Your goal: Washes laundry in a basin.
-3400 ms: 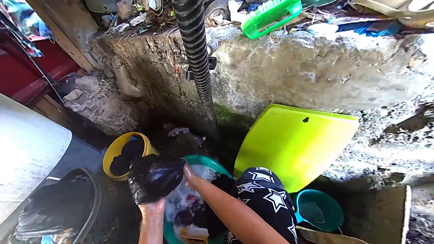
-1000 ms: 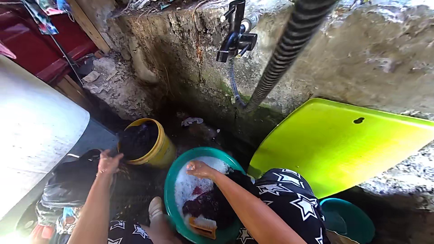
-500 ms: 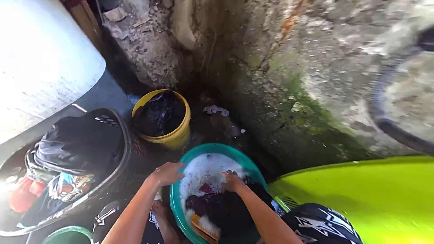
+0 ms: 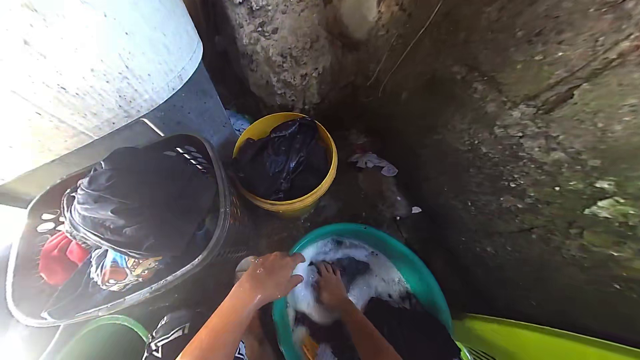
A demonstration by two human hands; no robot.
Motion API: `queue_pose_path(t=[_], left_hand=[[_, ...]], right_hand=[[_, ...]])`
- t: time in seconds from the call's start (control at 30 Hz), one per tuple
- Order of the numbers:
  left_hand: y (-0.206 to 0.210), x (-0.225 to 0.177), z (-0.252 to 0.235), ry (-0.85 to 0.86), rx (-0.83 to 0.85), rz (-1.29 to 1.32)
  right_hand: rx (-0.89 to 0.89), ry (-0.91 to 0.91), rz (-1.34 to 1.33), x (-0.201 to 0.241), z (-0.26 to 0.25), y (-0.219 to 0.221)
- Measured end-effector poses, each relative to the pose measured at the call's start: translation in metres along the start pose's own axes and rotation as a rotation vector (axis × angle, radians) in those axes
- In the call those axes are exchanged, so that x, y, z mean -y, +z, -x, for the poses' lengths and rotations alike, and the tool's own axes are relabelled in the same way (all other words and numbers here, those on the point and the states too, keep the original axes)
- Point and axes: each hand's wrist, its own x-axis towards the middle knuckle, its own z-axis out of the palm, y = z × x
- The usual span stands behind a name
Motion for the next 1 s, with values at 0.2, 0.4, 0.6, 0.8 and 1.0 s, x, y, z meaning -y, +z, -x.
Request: queue_pose_path(t=[0.2,0.4,0.6,0.8,1.0], left_hand=[[0.003,0.0,-0.003,0.006,0.022,-0.007],[0.001,-0.015,-0.009,-0.012,0.006,-0.051],[0.016,-0.046,-0.023,0.37,-0.183,0.11],[0.033,-0.066,-0.032,0.755,-0.271,0.292],[0.053,-0.07,-0.042,0.643,-0.046,0.18]], right_hand=[[-0.043,0.248,0.082,-0.05,0.009,-0.012],[0.005,0.288,-0.248,-0.007,0.033,-0.118],[-0.25,-0.188,-0.174,0.054,0.163,-0.213],[-0.735,-0.493,-0.239,0.109,0.282,-0.277],[-1.123,-0.704,-0.333,0.142,0.347,-0.331]])
